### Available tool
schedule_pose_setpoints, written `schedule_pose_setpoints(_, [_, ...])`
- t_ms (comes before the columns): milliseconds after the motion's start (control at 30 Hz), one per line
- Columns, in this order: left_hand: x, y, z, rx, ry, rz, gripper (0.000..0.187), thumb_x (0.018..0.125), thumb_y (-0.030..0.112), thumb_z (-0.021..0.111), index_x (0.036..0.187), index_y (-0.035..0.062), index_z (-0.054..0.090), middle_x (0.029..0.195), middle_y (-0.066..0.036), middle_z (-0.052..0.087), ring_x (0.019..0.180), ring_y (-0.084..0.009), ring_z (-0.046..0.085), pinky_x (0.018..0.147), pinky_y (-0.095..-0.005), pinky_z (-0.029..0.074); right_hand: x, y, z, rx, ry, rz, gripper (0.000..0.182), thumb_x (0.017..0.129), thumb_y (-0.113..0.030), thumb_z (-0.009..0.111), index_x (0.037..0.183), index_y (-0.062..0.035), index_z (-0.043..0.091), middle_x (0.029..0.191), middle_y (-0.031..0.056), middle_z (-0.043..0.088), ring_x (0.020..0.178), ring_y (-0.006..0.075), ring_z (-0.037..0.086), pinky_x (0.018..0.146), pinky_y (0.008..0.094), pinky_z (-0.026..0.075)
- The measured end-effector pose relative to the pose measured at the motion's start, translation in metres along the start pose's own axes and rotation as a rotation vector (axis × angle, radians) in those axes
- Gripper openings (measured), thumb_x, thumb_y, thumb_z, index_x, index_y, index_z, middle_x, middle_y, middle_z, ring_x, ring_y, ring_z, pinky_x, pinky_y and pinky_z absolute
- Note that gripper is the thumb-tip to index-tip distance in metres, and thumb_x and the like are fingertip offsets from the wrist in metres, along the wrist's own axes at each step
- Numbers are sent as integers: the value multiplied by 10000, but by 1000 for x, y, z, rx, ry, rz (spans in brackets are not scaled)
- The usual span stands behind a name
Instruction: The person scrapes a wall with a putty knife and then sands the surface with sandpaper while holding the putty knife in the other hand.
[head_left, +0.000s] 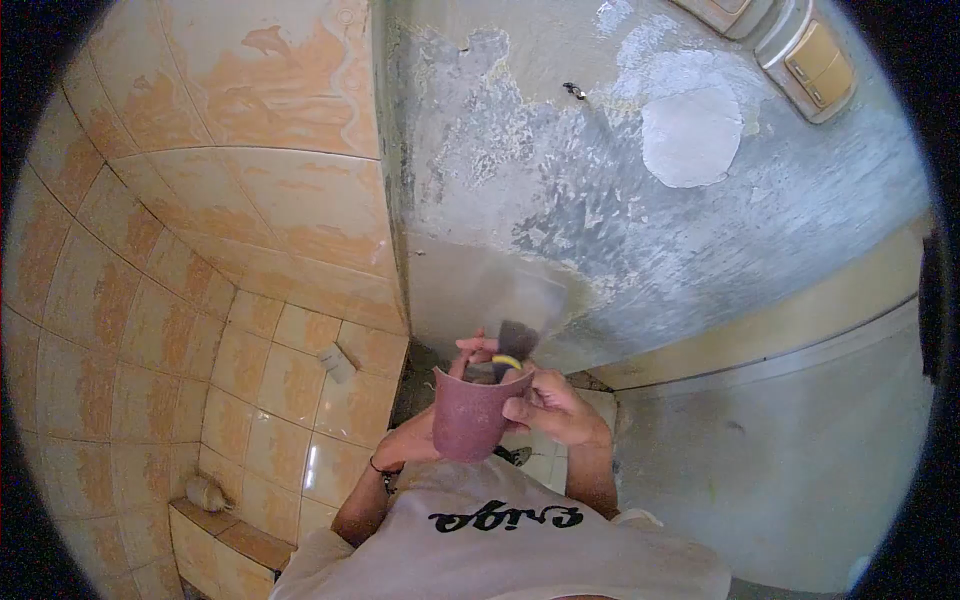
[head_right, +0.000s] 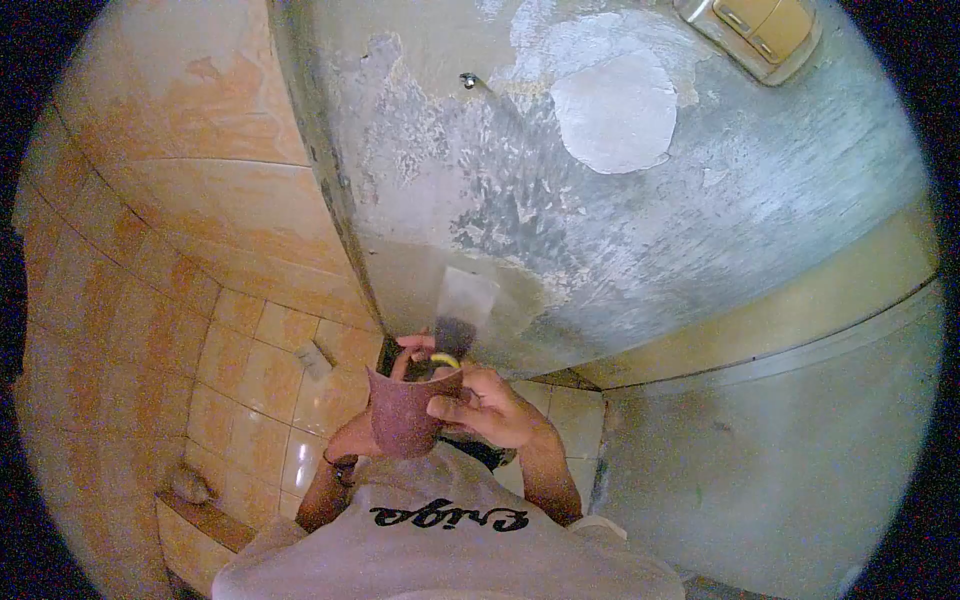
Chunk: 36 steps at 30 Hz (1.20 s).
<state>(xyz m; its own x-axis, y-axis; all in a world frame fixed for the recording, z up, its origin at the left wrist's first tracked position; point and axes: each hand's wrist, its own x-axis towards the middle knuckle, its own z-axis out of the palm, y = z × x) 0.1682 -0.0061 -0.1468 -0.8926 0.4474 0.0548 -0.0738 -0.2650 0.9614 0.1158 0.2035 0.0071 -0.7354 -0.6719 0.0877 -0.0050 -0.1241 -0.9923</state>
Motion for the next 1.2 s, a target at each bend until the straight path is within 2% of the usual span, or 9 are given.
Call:
schedule_pose_setpoints(233, [-2, 14, 10, -197, -108, -49, 634, 1028, 56, 550, 1571, 21, 225, 1423, -158, 518, 1194, -235, 595, 1081, -427, 426, -13, -26, 5, 94, 69, 103, 358, 982, -263, 693, 1211, 4, 622, 1395, 85, 548, 1015, 151, 607, 876, 334, 502])
schedule_pose_setpoints(300, [1, 82, 20, -163, -84, -85, 607, 1030, 73, 561, 1550, 17, 253, 1369, -155, 547, 1145, -221, 617, 1051, -409, 451, -11, -32, -4, -258, 420, -183, 324, 1001, -248, 648, 1192, 14, 653, 1488, 223, 459, 1216, 194, 546, 1043, 370, 410])
schedule_pose_setpoints(400, [-2, 106, 11, -141, -4, -101, 563, 1013, 87, 610, 1497, 35, 328, 1234, -145, 610, 1052, -222, 664, 971, -386, 515, -12, -50, -7, -106, 738, -222, 357, 997, -208, 642, 1258, 35, 606, 1420, 193, 519, 1167, 171, 567, 1012, 355, 429])
schedule_pose_setpoints(567, [-12, 121, -9, -278, 205, -95, 437, 1029, 116, 586, 1416, 54, 393, 1016, -94, 607, 742, -144, 620, 735, -345, 596, 28, -68, -12, -944, 1143, -846, 199, 985, -185, 668, 1103, -45, 591, 1100, 94, 570, 963, 173, 563, 907, 333, 453])
schedule_pose_setpoints(667, [-6, 124, -14, -170, 301, -59, 445, 1019, 137, 597, 1411, 57, 402, 948, -80, 581, 650, -120, 566, 604, -322, 588, 66, -72, -30, -1011, 1112, -671, 250, 946, -318, 719, 927, -97, 604, 1018, 110, 506, 932, 260, 505, 838, 401, 441])
schedule_pose_setpoints(733, [-2, 127, -15, -122, 325, -30, 448, 1017, 149, 602, 1408, 51, 405, 946, -79, 580, 644, -119, 567, 592, -312, 581, 87, -63, -48, -1637, 1040, -606, 304, 924, -379, 727, 924, -101, 604, 1026, 115, 481, 964, 304, 462, 853, 450, 384])
schedule_pose_setpoints(1000, [13, 134, 3, -117, 429, 6, 457, 1011, 176, 600, 1402, 25, 418, 926, -69, 565, 624, -113, 536, 554, -285, 543, 96, -42, -59, -1403, 1361, -660, 270, 941, -363, 677, 883, -100, 646, 1028, 132, 467, 970, 320, 423, 840, 492, 333])
schedule_pose_setpoints(1100, [18, 128, 2, -128, 399, 50, 429, 1034, 205, 573, 1395, 31, 419, 906, -55, 544, 623, -109, 519, 543, -279, 520, 95, -28, -52, -1758, 1088, -544, 322, 974, -321, 656, 924, -5, 619, 1029, 122, 427, 972, 303, 408, 876, 451, 326])
schedule_pose_setpoints(1200, [18, 130, 5, -262, 350, 84, 406, 1064, 250, 529, 1388, 33, 416, 888, -36, 522, 629, -102, 503, 543, -269, 500, 94, -42, -67, -1241, 1450, -708, 301, 993, -275, 617, 936, 20, 588, 970, 108, 438, 950, 299, 427, 880, 462, 345])
